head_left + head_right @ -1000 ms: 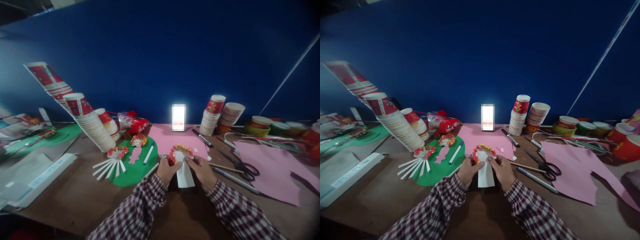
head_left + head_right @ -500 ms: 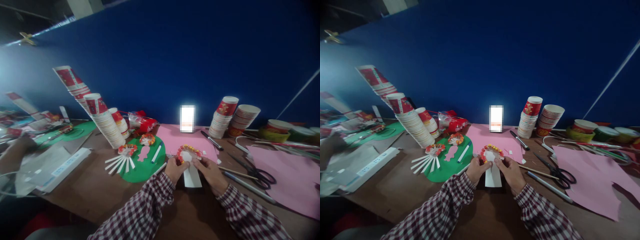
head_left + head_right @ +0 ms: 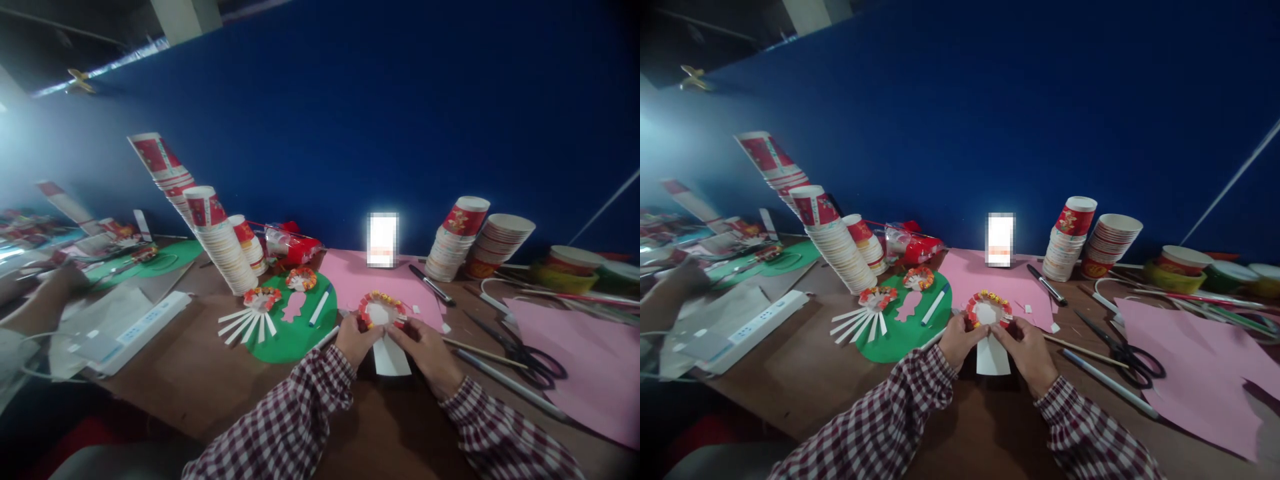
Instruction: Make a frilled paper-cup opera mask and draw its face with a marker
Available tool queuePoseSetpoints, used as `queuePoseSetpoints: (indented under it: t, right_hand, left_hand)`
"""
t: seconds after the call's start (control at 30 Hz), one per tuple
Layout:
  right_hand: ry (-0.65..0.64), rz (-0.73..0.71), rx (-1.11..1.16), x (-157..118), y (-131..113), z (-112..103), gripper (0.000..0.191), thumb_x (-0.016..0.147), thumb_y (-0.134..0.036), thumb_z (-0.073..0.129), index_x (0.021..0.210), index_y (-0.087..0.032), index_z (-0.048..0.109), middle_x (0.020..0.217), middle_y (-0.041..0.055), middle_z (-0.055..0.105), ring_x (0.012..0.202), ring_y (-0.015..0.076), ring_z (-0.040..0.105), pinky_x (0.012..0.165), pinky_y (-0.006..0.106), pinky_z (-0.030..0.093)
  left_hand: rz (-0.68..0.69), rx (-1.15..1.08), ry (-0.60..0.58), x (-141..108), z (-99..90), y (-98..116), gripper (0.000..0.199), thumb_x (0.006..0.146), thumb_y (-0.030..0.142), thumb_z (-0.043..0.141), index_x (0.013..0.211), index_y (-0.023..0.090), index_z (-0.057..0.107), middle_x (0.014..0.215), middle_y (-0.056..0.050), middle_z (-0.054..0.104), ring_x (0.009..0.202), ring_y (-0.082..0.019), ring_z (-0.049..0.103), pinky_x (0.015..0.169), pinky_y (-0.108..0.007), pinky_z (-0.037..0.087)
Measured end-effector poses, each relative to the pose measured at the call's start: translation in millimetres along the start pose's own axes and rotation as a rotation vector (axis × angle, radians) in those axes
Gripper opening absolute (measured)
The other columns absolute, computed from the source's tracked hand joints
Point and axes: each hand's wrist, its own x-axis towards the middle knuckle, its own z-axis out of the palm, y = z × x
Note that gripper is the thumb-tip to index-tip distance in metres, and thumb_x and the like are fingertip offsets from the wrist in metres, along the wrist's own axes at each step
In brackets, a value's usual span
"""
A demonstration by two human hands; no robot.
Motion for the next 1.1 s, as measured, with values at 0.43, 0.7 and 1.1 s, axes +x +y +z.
queuePoseSetpoints:
  t: [0.43,0.7,1.1]
  right_hand:
    - [0.085,-0.034,0.054,2,10,0,0.033,0.064,-0.040,0.069,0.086,-0.018,0.060,0.083,0.0054,0.068,0.073,0.0228,0.061,0.062,0.032,0.050]
    - [0.068,-0.054,0.070,3,9,2,0.037,0.063,-0.036,0.069,0.095,-0.019,0.058,0.090,0.0061,0.068,0.077,0.0243,0.063,0.067,0.035,0.051]
    - [0.020,-0.098,0.061,-1,2,9,0.042,0.064,-0.036,0.068,0.101,-0.018,0.059,0.098,0.0064,0.067,0.086,0.0249,0.062,0.073,0.036,0.050]
  left_hand:
    - [-0.023,-0.101,0.000,1,3.8,3,0.047,0.052,0.018,0.075,0.093,0.010,0.054,0.091,-0.011,0.065,0.082,-0.018,0.061,0.078,-0.031,0.047]
    - [0.022,-0.123,-0.052,0,4.9,4,0.040,0.057,0.019,0.072,0.092,0.010,0.056,0.088,-0.009,0.066,0.081,-0.018,0.061,0.077,-0.029,0.048]
    - [0.044,-0.160,-0.002,0,4.7,4,0.034,0.060,0.021,0.071,0.090,0.011,0.059,0.088,-0.009,0.067,0.082,-0.018,0.062,0.080,-0.032,0.047]
